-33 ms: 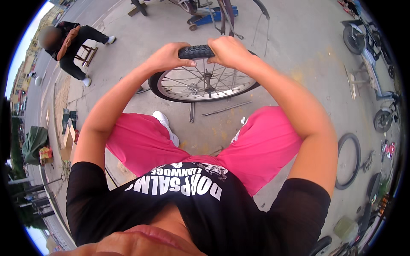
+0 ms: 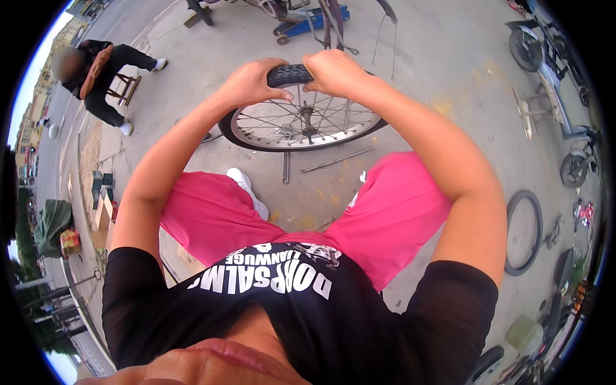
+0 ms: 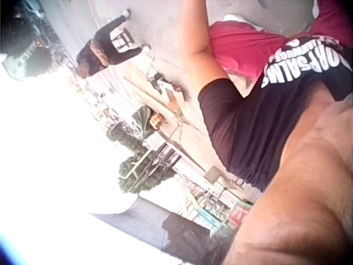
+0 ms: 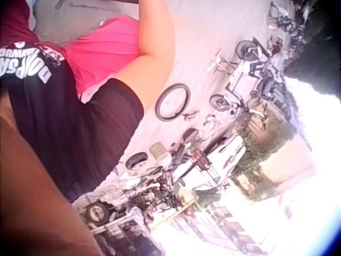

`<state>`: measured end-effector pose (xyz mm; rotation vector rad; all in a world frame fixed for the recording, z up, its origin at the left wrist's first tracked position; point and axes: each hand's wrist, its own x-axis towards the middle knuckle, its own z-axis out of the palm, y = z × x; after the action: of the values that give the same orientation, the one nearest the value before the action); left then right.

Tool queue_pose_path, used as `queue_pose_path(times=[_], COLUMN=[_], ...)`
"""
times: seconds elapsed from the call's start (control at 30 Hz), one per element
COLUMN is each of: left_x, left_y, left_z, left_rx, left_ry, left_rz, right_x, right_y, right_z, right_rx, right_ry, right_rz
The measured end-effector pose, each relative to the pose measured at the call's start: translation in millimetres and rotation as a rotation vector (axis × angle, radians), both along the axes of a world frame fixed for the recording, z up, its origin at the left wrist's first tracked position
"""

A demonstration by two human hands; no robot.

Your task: The person removes a bicycle tire from the rim, inspects the inner tube, and reassembles the tire onto the rim. They then use a pump to inflate the tire and secure it to the bicycle frame.

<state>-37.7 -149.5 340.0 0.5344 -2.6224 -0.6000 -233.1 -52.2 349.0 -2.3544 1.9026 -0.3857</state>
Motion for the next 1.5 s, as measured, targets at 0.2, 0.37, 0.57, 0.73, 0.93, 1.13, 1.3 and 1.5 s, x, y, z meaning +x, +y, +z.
queue_pose_path(times=[0.2, 0.37, 0.57, 0.73, 0.93, 1.13, 1.3, 1.5], left_x=[-22, -25, -23, -16, -8, -2, -15, -15], left_y=[1, -2, -1, 18, 4, 7, 21, 26], left_z=[11, 14, 15, 10, 13, 12, 13, 32], left_rx=[-0.037, 0.103, 0.358, 0.643, 0.436, 0.023, -0.213, -0.036], left_ry=[-0.215, -0.264, -0.257, -0.246, -0.278, -0.160, -0.282, -0.303], left_rz=[0.082, 0.104, 0.067, 0.092, 0.131, 0.012, 0.077, 0.013], right_x=[-7, -11, -11, -10, -10, -2, 13, 8], right_y=[-14, -13, -10, -5, 3, 18, 15, 10], right_z=[-1, 10, 23, 18, -2, 2, -4, 10], right_rx=[0.003, 0.095, 0.225, 0.422, -0.143, -0.035, -0.087, 0.087], right_ry=[-0.005, -0.046, -0.131, -0.253, -0.002, 0.053, 0.020, 0.037], right_rz=[0.050, 0.098, 0.199, 0.250, 0.165, -0.017, -0.031, 0.069])
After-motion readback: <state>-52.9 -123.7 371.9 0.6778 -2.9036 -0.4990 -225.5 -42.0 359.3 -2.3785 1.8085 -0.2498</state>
